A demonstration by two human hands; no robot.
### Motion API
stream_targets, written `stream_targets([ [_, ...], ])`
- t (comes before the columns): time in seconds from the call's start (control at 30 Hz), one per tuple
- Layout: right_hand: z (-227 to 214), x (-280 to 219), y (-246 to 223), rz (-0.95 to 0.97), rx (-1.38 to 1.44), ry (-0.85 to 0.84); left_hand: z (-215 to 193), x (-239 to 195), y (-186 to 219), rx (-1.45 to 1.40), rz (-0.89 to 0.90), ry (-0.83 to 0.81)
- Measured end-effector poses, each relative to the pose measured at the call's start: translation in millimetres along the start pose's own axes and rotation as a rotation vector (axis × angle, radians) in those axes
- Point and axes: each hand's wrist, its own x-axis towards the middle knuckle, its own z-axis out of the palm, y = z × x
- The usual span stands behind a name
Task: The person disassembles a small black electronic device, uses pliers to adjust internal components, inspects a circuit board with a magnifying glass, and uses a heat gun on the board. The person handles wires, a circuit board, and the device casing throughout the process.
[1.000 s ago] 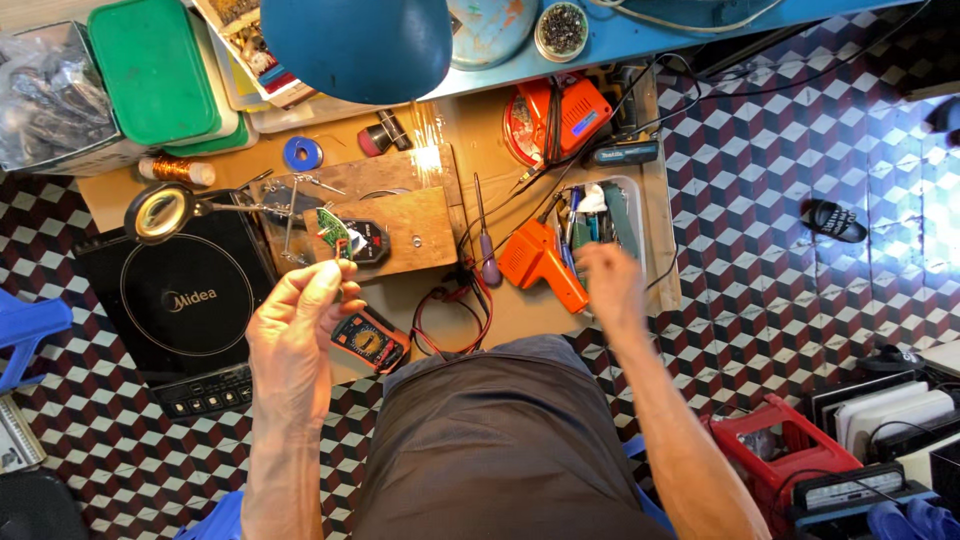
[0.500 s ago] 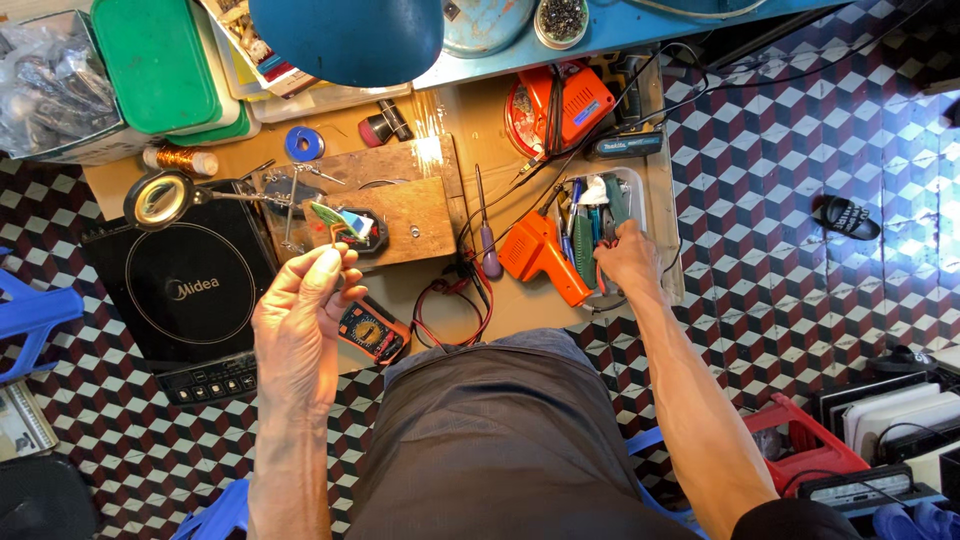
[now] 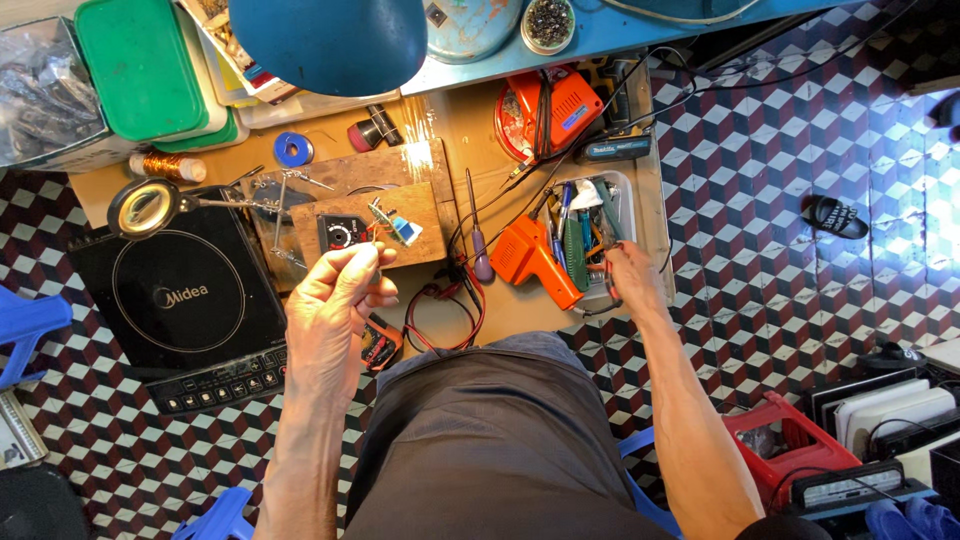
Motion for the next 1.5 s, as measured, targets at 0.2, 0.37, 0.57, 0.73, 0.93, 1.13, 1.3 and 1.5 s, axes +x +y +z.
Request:
stream_targets([
  [0.2,2.3,-14.8,-10.5,-0.46,-0.39,0.426,4.1,1.2,2.7,0.025,-0.015,-0.008],
  [0.37,19.7,-33.7,-28.4,-0.542,-0.451,0.389,8.6,4.1,1.6,0.044,-0.021,-0.015],
  [0.57,47.4,-20.6,-50.7,-0.294,-0.623,0.234,16.6,6.0,1.1,0.075,-0.023,-0.037],
  [0.73,38.9,-15.6,-55.0,-0.16,-0.668,0.104,22.1,8.6,1.3,0.128,-0.03,-0.046],
  [0.93,20.8,-23.7,-48.1,-0.114,-0.57,0.072,17.8,16.0,-0.4,0.159,-0.042,-0.072],
  [1.13,11.7,-32.3,-37.9,-0.16,-0.604,0.071,5.2,28.0,-9.7,0.104,-0.048,-0.143],
  [1.3,13.8,-24.2,-36.4,-0.125,-0.636,0.047,2.0,18.6,7.4,-0.023,0.034,-0.145],
  [1.5,12.8,-41.2,-49.9,-0.27,-0.578,0.162,-11.8,-10.4,39.7,-0.027,0.148,-0.001],
])
